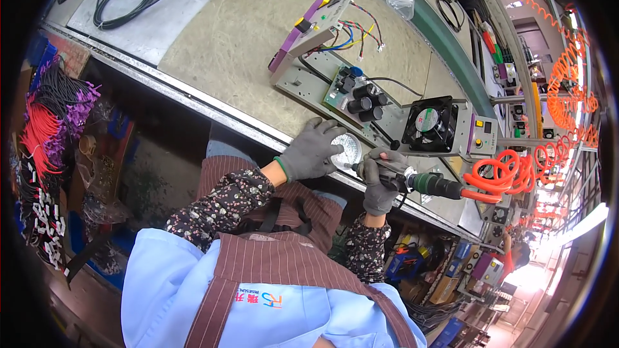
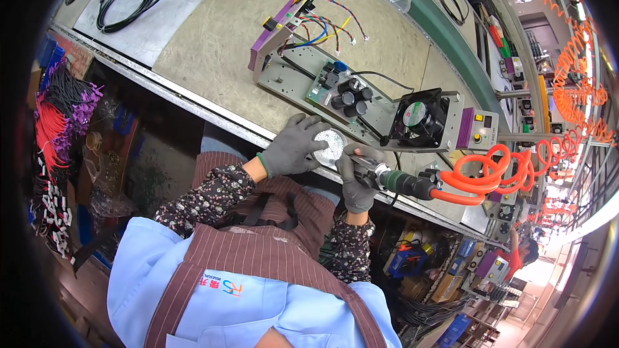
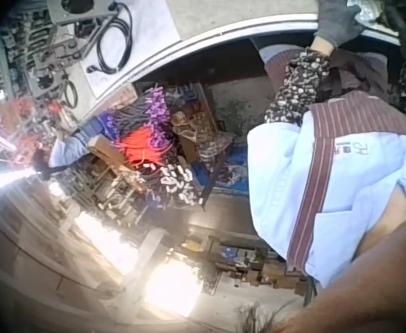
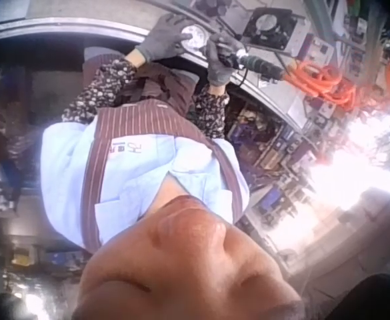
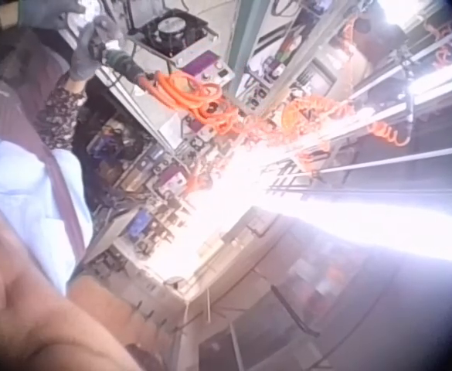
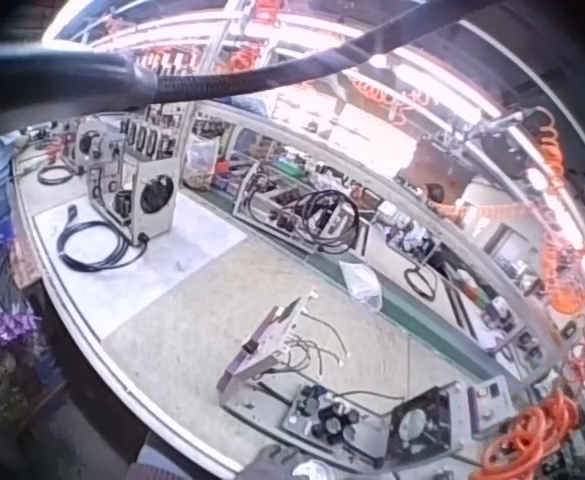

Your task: The recorder assembles the internal components of an industrial welding machine, including wiring and securing a circuit board.

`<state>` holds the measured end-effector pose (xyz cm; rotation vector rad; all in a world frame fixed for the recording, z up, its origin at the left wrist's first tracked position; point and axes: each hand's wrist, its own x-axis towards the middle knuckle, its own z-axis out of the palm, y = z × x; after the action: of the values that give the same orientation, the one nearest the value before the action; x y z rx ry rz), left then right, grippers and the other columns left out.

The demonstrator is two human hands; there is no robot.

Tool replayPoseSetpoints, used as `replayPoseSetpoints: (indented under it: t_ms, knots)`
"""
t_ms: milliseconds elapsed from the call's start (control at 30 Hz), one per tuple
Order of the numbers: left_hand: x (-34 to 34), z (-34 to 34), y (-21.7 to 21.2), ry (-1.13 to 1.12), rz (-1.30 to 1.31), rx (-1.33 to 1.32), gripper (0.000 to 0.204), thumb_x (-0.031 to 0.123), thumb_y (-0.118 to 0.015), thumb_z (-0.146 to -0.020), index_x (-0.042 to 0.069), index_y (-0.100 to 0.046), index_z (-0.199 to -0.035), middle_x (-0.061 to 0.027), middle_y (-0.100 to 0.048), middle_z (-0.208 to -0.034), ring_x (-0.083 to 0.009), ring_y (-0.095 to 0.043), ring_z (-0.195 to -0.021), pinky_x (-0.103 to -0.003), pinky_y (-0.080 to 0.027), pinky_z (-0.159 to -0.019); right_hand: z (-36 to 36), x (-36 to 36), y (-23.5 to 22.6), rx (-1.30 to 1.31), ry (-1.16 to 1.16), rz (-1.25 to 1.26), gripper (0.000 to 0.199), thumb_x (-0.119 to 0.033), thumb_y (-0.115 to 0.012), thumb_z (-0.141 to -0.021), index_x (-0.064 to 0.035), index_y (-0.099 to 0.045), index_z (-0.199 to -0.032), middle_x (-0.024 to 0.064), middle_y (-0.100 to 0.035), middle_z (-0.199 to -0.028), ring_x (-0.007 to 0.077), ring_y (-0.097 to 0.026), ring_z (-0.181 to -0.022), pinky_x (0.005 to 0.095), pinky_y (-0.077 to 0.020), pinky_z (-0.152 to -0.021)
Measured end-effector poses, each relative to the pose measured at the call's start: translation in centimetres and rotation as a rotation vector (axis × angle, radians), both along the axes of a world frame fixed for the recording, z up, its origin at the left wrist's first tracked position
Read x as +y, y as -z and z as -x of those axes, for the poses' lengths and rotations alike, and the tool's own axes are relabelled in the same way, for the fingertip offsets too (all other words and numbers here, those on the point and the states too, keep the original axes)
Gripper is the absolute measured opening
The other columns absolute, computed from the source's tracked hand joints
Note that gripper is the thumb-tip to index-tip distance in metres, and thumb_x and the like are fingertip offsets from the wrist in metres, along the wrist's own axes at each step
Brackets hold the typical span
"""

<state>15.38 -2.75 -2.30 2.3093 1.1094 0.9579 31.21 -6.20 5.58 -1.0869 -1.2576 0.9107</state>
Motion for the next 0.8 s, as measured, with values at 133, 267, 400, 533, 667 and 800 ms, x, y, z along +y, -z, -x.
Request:
replayPoseSetpoints:
  t_ms: [133,267,400,533,667,800]
  knots:
    - [0.0,0.0,-0.2,0.009,0.005,0.021,0.035,0.029,-0.072,-0.066,0.016,-0.067,-0.099,-0.0098,-0.051,-0.126,-0.0305,-0.042,-0.123,-0.049,-0.029,-0.103,-0.3,0.0,0.1,0.043,-0.028,0.013,0.038,0.013,-0.063,-0.075,-0.0055,-0.047,-0.104,0.0110,-0.061,-0.091,0.0146,-0.059,-0.071,0.0267,-0.0515,-0.061]
    - [0.0,0.1,-0.3,0.031,0.005,0.049,0.043,0.033,-0.070,-0.068,0.016,-0.066,-0.107,-0.0111,-0.049,-0.129,-0.0314,-0.041,-0.124,-0.051,-0.028,-0.104,-0.2,0.2,-0.3,-0.081,0.041,0.027,0.037,0.011,-0.064,-0.076,-0.0057,-0.046,-0.104,0.0104,-0.060,-0.090,0.0151,-0.058,-0.069,0.0268,-0.0502,-0.059]
    - [0.0,-0.2,-0.3,0.105,-0.027,0.164,0.054,0.041,-0.066,-0.072,0.021,-0.057,-0.122,-0.0132,-0.038,-0.139,-0.0347,-0.036,-0.127,-0.053,-0.023,-0.107,-0.2,1.5,-1.7,-0.038,0.067,-0.131,0.037,0.007,-0.066,-0.074,-0.0051,-0.047,-0.104,0.0121,-0.060,-0.093,0.0157,-0.060,-0.078,0.0282,-0.0512,-0.071]
    - [0.0,-0.2,-0.5,0.127,-0.088,0.154,0.050,0.041,-0.064,-0.073,0.021,-0.058,-0.119,-0.0133,-0.037,-0.140,-0.0348,-0.035,-0.129,-0.054,-0.022,-0.107,-1.2,5.3,-3.6,-0.031,0.194,-0.204,0.035,0.009,-0.064,-0.076,-0.0042,-0.049,-0.105,0.0117,-0.061,-0.095,0.0138,-0.059,-0.075,0.0259,-0.0505,-0.064]
    - [0.2,0.0,-0.6,0.185,-0.085,0.132,0.042,0.039,-0.065,-0.071,0.019,-0.064,-0.108,-0.0138,-0.042,-0.137,-0.0347,-0.035,-0.129,-0.055,-0.023,-0.106,-1.2,9.0,-3.6,-0.034,0.130,-0.259,0.036,0.010,-0.066,-0.075,-0.0042,-0.051,-0.105,0.0106,-0.062,-0.093,0.0126,-0.060,-0.077,0.0233,-0.0510,-0.065]
    - [0.2,0.2,-0.7,0.185,-0.078,0.103,0.038,0.037,-0.065,-0.071,0.018,-0.066,-0.104,-0.0139,-0.043,-0.136,-0.0348,-0.035,-0.129,-0.055,-0.024,-0.106,-0.9,10.6,-2.9,-0.038,0.093,-0.267,0.038,0.009,-0.067,-0.074,-0.0043,-0.052,-0.106,0.0089,-0.061,-0.095,0.0131,-0.059,-0.079,0.0252,-0.0509,-0.069]
